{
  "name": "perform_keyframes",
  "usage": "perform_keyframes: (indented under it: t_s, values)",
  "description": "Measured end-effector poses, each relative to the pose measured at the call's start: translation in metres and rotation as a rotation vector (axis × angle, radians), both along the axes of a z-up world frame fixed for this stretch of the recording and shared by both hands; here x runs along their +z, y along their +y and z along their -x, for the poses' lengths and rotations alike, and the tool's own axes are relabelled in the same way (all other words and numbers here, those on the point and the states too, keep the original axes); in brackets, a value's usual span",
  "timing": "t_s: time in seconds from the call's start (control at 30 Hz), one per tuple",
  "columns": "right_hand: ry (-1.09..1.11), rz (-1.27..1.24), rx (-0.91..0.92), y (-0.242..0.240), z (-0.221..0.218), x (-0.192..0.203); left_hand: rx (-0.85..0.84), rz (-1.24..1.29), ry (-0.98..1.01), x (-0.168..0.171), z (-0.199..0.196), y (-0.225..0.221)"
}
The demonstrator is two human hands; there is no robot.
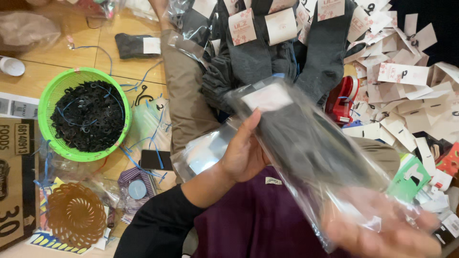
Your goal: The person places pairs of socks into individual plastic bags by hand.
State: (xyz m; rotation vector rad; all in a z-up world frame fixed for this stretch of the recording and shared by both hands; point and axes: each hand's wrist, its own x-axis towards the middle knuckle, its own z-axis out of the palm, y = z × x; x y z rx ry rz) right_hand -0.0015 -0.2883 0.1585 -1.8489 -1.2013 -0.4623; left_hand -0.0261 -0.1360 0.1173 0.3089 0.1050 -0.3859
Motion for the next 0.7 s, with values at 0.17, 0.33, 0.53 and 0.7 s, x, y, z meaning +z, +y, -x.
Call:
perform_keyframes:
  t_s: [0.17, 0.33, 0.53, 0.7]
  values:
    - [0.006, 0.147, 0.307, -0.006, 0.02, 0.016, 0.053, -0.307, 0.156, -0.087, -0.062, 0.044]
    - [0.322, 0.24, 0.573, -0.005, 0.008, 0.021, 0.262, -0.747, 0.17, -0.06, -0.059, 0.042]
    - [0.372, 0.095, -0.052, -0.03, -0.054, -0.003, 0.256, -0.799, -0.264, -0.049, -0.032, 0.025]
    - [0.62, -0.028, -0.097, -0.032, -0.054, 0.004, 0.288, -0.768, -0.425, -0.013, -0.022, 0.029]
